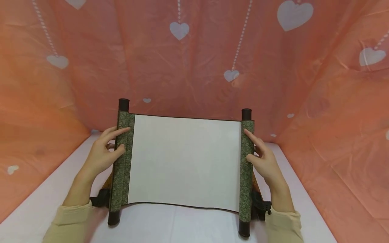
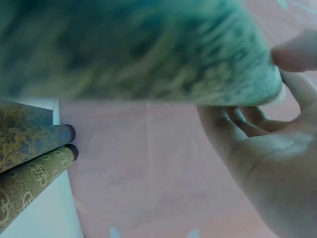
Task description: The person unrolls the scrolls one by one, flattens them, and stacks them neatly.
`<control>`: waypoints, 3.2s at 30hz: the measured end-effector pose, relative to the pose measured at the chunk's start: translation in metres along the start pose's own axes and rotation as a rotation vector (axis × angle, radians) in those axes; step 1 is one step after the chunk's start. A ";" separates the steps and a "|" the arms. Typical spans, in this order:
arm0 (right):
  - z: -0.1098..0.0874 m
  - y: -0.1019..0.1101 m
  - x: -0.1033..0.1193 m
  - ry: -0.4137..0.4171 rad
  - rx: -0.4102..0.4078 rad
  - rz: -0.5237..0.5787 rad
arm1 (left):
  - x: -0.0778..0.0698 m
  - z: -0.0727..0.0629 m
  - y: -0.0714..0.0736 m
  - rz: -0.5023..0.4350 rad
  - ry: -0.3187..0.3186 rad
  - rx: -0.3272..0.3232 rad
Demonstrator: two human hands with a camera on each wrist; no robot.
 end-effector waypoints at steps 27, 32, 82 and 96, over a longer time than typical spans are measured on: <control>0.000 -0.008 -0.006 0.033 -0.125 -0.171 | 0.009 -0.008 0.031 0.153 -0.131 -0.076; -0.004 -0.003 -0.012 0.013 -0.109 -0.174 | 0.012 -0.010 0.036 0.150 -0.140 -0.076; 0.007 0.007 -0.041 -0.114 -0.027 -0.046 | 0.009 -0.010 0.051 0.269 -0.113 -0.057; 0.013 0.003 -0.041 -0.004 0.001 -0.221 | 0.009 -0.006 0.060 0.263 -0.114 -0.032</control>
Point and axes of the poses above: each hand's wrist, its own z-axis towards the middle knuckle, its own y-axis out of the back of the hand, x = y × z, the point moved 4 cm from there along z, towards the middle knuckle, and after that the axes turned 14 degrees about -z, right-handed, at the moved point
